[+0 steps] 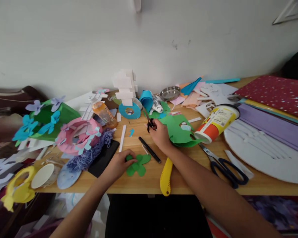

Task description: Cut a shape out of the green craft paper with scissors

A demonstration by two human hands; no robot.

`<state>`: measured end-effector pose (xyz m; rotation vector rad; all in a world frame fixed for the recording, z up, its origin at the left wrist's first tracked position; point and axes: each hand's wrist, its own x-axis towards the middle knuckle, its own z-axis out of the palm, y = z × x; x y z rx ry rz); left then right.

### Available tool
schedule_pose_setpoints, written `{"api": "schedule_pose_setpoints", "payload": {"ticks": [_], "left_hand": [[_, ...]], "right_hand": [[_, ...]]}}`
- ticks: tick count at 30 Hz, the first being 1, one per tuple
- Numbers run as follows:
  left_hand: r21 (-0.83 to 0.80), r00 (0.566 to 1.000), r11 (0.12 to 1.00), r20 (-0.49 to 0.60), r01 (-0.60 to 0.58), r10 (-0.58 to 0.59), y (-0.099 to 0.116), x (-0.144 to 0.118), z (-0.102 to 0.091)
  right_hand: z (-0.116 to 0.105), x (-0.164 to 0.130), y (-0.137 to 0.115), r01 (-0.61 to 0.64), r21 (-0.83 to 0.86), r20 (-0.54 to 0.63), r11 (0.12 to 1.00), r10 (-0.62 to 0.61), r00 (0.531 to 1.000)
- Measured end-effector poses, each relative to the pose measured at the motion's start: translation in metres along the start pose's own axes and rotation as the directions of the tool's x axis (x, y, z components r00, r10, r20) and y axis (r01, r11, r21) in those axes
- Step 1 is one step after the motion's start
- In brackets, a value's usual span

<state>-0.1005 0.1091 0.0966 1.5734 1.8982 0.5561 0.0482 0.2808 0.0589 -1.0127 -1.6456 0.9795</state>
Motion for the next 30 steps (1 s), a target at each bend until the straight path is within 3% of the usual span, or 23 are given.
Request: {"api": "schedule_pose_setpoints", "payload": {"ticks": [5, 9, 14, 18, 25, 30], "left_hand": [[-0.050, 0.999, 0.999, -0.051, 0.010, -0.013, -0.002, -0.001, 0.017], [-0.023, 0.996, 0.997, -0.061, -0.070, 0.068, -0.005, -0.003, 0.023], [0.064, 0.952, 0.970, -0.185, -0.236, 0.244, -0.011, -0.021, 0.023], [0.230, 0.912, 0.953, -0.315, -0.195, 0.262, -0.016, -0.049, 0.031], [0.387, 0.915, 0.907, -0.282, -0.167, 0.289, -0.020, -0.073, 0.068], [0.473, 0.903, 0.864, -0.274, -0.173, 0.331, -0.016, -0.072, 0.072]], "right_hand": [[0.000, 0.000, 0.001, -0.001, -0.002, 0.009, 1.000, 0.001, 1.000], [0.001, 0.000, 0.003, 0.016, -0.020, 0.019, 1.000, -0.016, 1.000], [0.002, 0.001, 0.007, 0.006, -0.024, 0.029, 1.000, -0.006, 1.000], [0.003, 0.001, 0.010, -0.004, -0.035, 0.032, 0.999, 0.005, 0.999], [0.003, 0.000, 0.010, 0.020, -0.068, 0.082, 0.998, -0.015, 0.997], [0.004, 0.000, 0.013, -0.001, -0.097, 0.106, 0.995, 0.011, 0.994]]}}
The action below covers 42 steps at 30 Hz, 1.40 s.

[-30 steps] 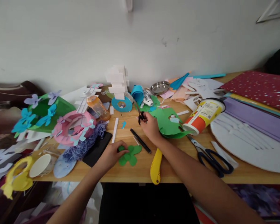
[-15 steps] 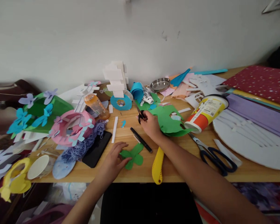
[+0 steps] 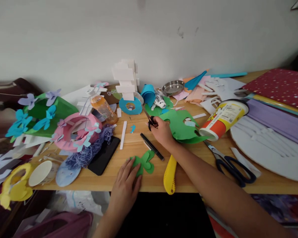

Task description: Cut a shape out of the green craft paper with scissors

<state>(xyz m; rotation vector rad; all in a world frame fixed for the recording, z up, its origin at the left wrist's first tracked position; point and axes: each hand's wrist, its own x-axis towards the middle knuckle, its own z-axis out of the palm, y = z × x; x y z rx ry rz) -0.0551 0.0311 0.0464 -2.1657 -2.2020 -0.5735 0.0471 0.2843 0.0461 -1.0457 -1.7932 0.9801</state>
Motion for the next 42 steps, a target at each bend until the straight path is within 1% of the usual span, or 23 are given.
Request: {"api": "schedule_pose_setpoints", "payload": {"ticks": [7, 17, 22, 32, 39, 42], "left_hand": [[0.046, 1.000, 0.999, 0.007, -0.014, 0.014, 0.0018, -0.0002, -0.0022], [0.041, 1.000, 0.999, -0.002, 0.008, -0.008, 0.0005, -0.0011, 0.0012], [0.048, 1.000, 0.999, 0.002, 0.007, -0.007, 0.0002, 0.0002, 0.0024], [0.053, 1.000, 0.999, 0.028, -0.009, 0.008, 0.0019, 0.0004, -0.0026], [0.161, 0.994, 0.982, 0.044, -0.103, 0.097, 0.0038, 0.0021, -0.0028], [0.179, 0.991, 0.975, 0.050, -0.132, 0.125, 0.0035, 0.0040, -0.0027]], "right_hand": [[0.0017, 0.0009, 0.0045, 0.001, 0.016, 0.010, 1.000, -0.001, 1.000], [0.0010, 0.0012, 0.0040, -0.013, 0.007, 0.025, 1.000, 0.013, 1.000], [0.0010, 0.0005, 0.0049, 0.001, 0.016, 0.020, 1.000, -0.001, 1.000], [0.0017, 0.0014, 0.0066, -0.008, 0.015, 0.036, 1.000, 0.008, 0.999], [0.0017, 0.0012, 0.0055, -0.003, 0.029, 0.052, 1.000, 0.002, 0.999], [0.0021, 0.0003, 0.0043, -0.004, 0.044, 0.060, 0.999, 0.001, 0.998]]}}
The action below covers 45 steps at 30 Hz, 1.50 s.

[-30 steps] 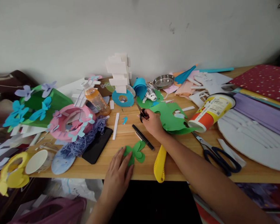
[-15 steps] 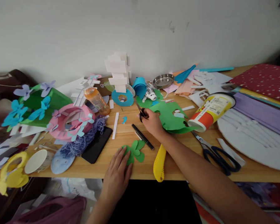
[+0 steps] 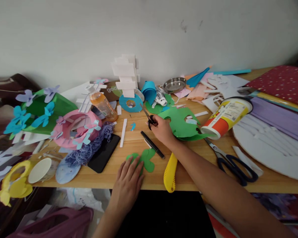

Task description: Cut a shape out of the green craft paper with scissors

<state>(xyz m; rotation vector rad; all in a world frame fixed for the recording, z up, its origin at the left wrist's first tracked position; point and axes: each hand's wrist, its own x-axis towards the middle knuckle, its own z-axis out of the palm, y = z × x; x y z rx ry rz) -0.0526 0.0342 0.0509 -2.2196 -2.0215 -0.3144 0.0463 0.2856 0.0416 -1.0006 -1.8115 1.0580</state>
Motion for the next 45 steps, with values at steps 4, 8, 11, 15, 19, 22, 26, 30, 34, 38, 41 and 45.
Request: {"api": "schedule_pose_setpoints", "payload": {"ticks": [4, 8, 11, 15, 19, 22, 26, 30, 34, 38, 41, 45], "left_hand": [[0.010, 1.000, 1.000, 0.005, -0.021, 0.021, 0.000, 0.000, 0.000], [0.008, 1.000, 1.000, -0.004, -0.026, 0.026, -0.001, -0.001, 0.000], [0.000, 1.000, 1.000, 0.000, -0.026, 0.026, -0.001, 0.000, 0.000], [-0.013, 1.000, 1.000, 0.001, -0.022, 0.022, -0.001, 0.001, -0.001], [-0.021, 1.000, 1.000, 0.003, -0.005, 0.005, -0.001, 0.000, 0.000], [-0.027, 1.000, 1.000, -0.009, -0.007, 0.007, -0.002, 0.000, 0.000], [-0.040, 1.000, 0.999, -0.019, -0.013, 0.013, -0.002, 0.000, -0.001], [-0.052, 0.999, 0.998, -0.043, -0.033, 0.031, -0.002, 0.000, -0.001], [-0.072, 0.998, 0.997, -0.061, -0.021, 0.016, -0.003, -0.001, 0.001], [-0.087, 0.998, 0.996, -0.065, -0.009, 0.004, -0.005, -0.002, 0.004], [-0.079, 0.998, 0.997, -0.062, -0.009, 0.004, -0.005, -0.003, 0.006], [-0.068, 0.997, 0.998, -0.083, -0.006, 0.001, -0.005, -0.004, 0.006]], "right_hand": [[0.001, -0.001, 0.000, -0.005, -0.017, -0.003, 1.000, 0.005, 1.000], [0.001, 0.000, 0.000, 0.002, -0.030, 0.009, 1.000, -0.001, 1.000], [-0.001, 0.000, -0.002, -0.014, -0.081, 0.025, 0.997, 0.016, 1.000], [-0.006, -0.005, -0.010, 0.043, -0.282, 0.110, 0.959, -0.012, 0.994], [-0.009, -0.009, -0.019, 0.147, -0.429, 0.187, 0.891, -0.072, 0.980], [-0.009, -0.010, -0.022, 0.188, -0.471, 0.207, 0.862, -0.099, 0.973], [-0.008, -0.009, -0.021, 0.096, -0.508, 0.156, 0.856, -0.017, 0.988], [-0.010, -0.008, -0.023, 0.075, -0.619, 0.166, 0.781, 0.037, 0.985], [-0.011, -0.009, -0.024, 0.126, -0.655, 0.200, 0.745, 0.010, 0.980], [-0.011, -0.013, -0.022, 0.159, -0.663, 0.204, 0.732, -0.028, 0.979], [-0.014, -0.012, -0.024, 0.279, -0.616, 0.195, 0.737, -0.201, 0.960], [-0.028, -0.011, -0.050, 0.593, -0.427, 0.262, 0.683, -0.535, 0.804]]}}
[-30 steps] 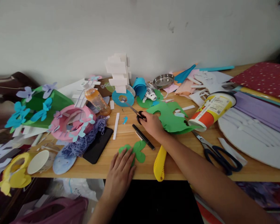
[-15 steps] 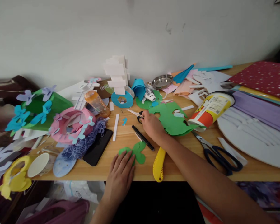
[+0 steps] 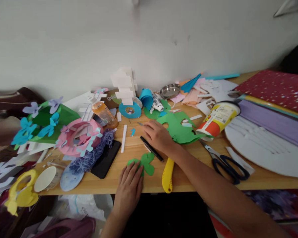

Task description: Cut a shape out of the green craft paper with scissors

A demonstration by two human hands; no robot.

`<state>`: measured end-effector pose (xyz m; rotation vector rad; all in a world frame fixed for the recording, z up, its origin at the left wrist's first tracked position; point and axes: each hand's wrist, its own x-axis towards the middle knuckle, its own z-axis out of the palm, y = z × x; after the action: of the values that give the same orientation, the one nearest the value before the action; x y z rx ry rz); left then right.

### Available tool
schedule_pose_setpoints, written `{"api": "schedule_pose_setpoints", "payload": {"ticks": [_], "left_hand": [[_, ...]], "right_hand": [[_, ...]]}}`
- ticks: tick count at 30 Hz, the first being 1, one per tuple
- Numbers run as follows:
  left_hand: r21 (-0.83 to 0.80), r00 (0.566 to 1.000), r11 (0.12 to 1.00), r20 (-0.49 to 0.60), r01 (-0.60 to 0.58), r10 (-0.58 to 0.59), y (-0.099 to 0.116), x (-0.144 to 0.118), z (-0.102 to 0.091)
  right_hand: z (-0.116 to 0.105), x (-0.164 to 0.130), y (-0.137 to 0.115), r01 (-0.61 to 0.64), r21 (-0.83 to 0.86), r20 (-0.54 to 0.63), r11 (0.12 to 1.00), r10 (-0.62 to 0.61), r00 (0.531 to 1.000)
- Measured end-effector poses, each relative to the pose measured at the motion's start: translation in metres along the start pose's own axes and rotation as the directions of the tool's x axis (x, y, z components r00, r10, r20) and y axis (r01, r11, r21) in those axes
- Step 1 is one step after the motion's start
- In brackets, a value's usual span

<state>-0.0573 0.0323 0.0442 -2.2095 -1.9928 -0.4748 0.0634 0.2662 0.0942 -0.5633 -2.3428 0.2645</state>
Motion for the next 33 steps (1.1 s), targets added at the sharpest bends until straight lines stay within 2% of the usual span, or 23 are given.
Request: {"api": "schedule_pose_setpoints", "payload": {"ticks": [1, 3, 5, 6, 8, 11, 15, 21, 33], "left_hand": [[-0.002, 1.000, 1.000, -0.003, -0.001, 0.001, 0.000, 0.000, 0.000], [-0.020, 1.000, 1.000, -0.009, 0.010, -0.010, 0.000, -0.001, -0.001], [-0.054, 0.999, 0.998, -0.027, 0.039, -0.041, -0.001, -0.003, -0.002], [-0.069, 0.998, 0.996, -0.041, 0.054, -0.057, -0.001, -0.005, -0.002], [-0.088, 0.994, 0.993, -0.070, 0.083, -0.089, -0.002, -0.009, 0.000], [-0.094, 0.984, 0.986, -0.096, 0.138, -0.147, -0.003, -0.015, 0.005], [-0.131, 0.971, 0.972, -0.116, 0.196, -0.211, -0.004, -0.017, 0.013], [-0.129, 0.966, 0.976, -0.168, 0.178, -0.198, -0.003, -0.018, 0.016], [-0.090, 0.948, 0.980, -0.252, 0.178, -0.195, 0.001, -0.021, 0.022]], "right_hand": [[-0.008, 0.001, -0.009, 0.061, 0.016, 0.009, 0.998, -0.061, 0.998], [-0.019, -0.006, -0.035, 0.084, 0.015, 0.064, 0.996, -0.085, 0.994], [-0.021, -0.029, -0.068, -0.020, -0.019, 0.129, 1.000, 0.022, 0.991], [-0.018, -0.046, -0.084, -0.088, -0.017, 0.117, 0.996, 0.089, 0.989], [-0.006, -0.083, -0.112, -0.134, 0.002, 0.098, 0.991, 0.134, 0.986], [0.015, -0.128, -0.131, -0.147, -0.037, 0.015, 0.988, 0.148, 0.989], [0.029, -0.147, -0.131, -0.088, -0.138, 0.020, 0.986, 0.091, 0.996], [0.041, -0.150, -0.126, -0.033, -0.292, 0.017, 0.956, 0.040, 0.999], [0.053, -0.157, -0.121, 0.002, -0.356, -0.030, 0.934, -0.014, 0.999]]}}
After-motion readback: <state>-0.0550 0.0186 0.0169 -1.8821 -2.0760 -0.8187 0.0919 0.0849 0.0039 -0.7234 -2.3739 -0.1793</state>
